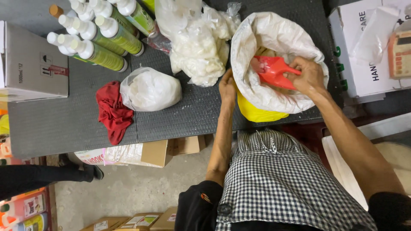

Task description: Measuring white powder using a scoop and a scale and packaging it into small plastic bags.

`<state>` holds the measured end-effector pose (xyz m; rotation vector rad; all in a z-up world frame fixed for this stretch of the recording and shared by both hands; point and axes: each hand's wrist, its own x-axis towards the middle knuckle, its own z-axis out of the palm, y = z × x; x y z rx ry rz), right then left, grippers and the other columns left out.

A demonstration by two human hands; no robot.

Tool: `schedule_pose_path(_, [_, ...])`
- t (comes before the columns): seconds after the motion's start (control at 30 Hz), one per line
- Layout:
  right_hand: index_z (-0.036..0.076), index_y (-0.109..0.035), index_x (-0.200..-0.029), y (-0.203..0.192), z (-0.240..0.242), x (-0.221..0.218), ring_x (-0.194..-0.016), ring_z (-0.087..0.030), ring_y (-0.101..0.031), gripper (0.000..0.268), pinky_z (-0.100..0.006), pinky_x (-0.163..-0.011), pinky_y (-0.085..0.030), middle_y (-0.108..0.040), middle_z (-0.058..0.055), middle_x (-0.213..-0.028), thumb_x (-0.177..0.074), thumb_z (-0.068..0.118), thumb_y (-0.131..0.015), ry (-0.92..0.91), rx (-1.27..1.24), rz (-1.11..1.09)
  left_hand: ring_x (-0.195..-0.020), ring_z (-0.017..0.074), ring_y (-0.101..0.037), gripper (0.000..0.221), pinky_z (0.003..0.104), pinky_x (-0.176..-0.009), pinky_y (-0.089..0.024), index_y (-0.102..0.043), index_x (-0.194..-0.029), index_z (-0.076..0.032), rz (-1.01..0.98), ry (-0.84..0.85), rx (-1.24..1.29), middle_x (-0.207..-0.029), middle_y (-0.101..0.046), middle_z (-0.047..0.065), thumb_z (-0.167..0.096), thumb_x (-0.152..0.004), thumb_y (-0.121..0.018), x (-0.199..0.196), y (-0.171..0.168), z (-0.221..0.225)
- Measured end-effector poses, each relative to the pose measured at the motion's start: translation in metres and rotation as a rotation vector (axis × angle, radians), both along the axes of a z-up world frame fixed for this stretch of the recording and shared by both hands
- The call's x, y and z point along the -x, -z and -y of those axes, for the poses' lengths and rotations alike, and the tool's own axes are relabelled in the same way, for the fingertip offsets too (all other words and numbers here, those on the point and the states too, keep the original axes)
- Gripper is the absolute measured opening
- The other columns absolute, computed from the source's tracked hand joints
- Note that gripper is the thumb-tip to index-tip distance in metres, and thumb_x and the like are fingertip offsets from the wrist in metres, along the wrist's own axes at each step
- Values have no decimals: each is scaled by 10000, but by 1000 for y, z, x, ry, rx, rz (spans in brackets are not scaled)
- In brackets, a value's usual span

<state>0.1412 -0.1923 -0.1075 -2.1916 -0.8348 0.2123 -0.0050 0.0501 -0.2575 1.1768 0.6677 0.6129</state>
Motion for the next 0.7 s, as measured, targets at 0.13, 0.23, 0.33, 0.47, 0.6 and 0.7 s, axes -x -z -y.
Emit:
schedule_pose_path(0.13, [37,-712,-1001,-9,27,6,-808,-174,-677,247,-329,-723,-532,-722,-112,-911,-833,114,-876,57,-76,98,-1246,269,-583,663,374,-968,-482,-436,-1561,-30,106,-40,210,-1438,-585,170,-435,-1038,-449,16,-154,7])
schedule_pose_path(0.23, [11,-663,-992,-9,41,8,-825,-110,-638,201,-276,-750,-520,-709,-77,-920,-894,30,-838,93,-227,-9,-1434,301,-399,883,401,-1106,-437,-119,-1660,-88,118,112,-155,-1594,-327,143,-298,-969,-628,13,-201,15])
schedule_pose_path(0.33, [-9,-629,-918,-13,47,15,-831,-54,-598,181,-241,-746,-492,-687,-35,-858,-929,-25,-809,127,-358,-160,-1408,383,-482,1043,415,-1169,-402,-131,-1602,-6,-214,177,-769,-1502,-473,293,-226,-852,-823,7,-205,22])
schedule_pose_path(0.47, [-14,-628,-911,-26,48,30,-820,-58,-569,199,-247,-734,-484,-672,-42,-848,-933,-32,-825,172,-331,-83,-1380,337,-579,861,370,-1147,-457,-182,-1642,-24,-55,163,-653,-1482,-564,255,-54,-888,-599,5,-193,19])
schedule_pose_path(0.6, [-7,-634,-967,-37,47,38,-808,-66,-586,212,-255,-729,-497,-679,-39,-887,-918,-27,-840,212,-291,-6,-1383,358,-563,786,351,-1144,-424,-273,-1610,12,8,183,-579,-1480,-563,283,59,-863,-514,6,-209,14])
schedule_pose_path(0.7, [-3,-637,-980,-31,51,45,-830,-61,-602,199,-247,-738,-502,-692,-33,-915,-929,-26,-828,250,-332,-53,-1379,358,-556,788,345,-1159,-415,-260,-1600,43,-123,186,-663,-1473,-547,285,83,-848,-493,14,-204,3])
